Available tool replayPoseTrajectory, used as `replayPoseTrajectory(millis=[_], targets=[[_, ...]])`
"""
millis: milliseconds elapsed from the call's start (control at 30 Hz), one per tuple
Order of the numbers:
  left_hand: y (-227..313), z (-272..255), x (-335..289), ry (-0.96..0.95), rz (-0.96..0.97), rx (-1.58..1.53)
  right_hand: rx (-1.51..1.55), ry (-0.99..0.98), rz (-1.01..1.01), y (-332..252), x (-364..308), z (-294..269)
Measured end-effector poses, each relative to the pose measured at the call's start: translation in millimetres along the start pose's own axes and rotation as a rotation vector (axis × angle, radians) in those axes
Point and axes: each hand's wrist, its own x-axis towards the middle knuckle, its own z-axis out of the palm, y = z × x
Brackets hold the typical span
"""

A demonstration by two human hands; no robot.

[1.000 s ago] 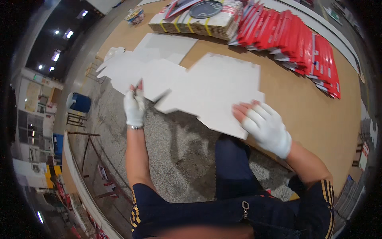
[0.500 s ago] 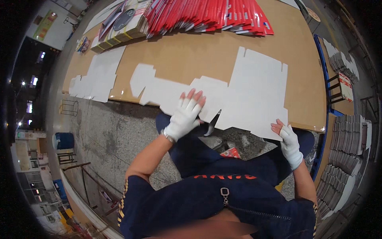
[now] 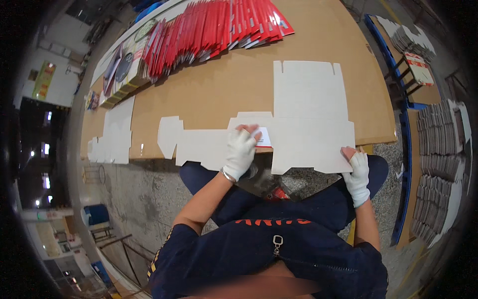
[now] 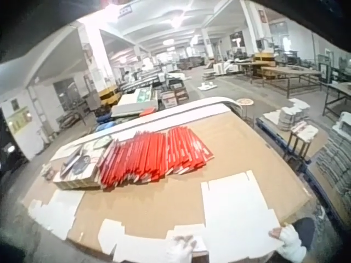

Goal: Folding and putting together flat cardboard cutouts to assemble product boxes.

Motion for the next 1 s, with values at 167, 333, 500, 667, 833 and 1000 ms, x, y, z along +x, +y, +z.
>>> replayPoseTrajectory(millis=[167, 333, 500, 667, 833, 1000], targets=[[25, 4, 16, -0.272, 0.335, -0.337, 0.091, 0.222, 0.300, -5, 22, 17], [55, 31, 19, -0.055, -0.034, -0.200, -0.011, 0.142, 0.699, -13, 40, 29], [69, 44, 18, -0.306, 0.140, 0.152, 0.419, 0.568, 0.807, -28, 12, 50], [102, 37, 23, -0.541, 0.246, 0.100, 1.450, 0.004, 0.982, -103, 10, 67], [110, 38, 16, -0.531, 0.341, -0.027, 0.862, 0.229, 0.906, -63, 14, 68], [104, 40, 11, -0.507, 0.356, -0.050, 0.174, 0.201, 0.759, -26, 28, 41]])
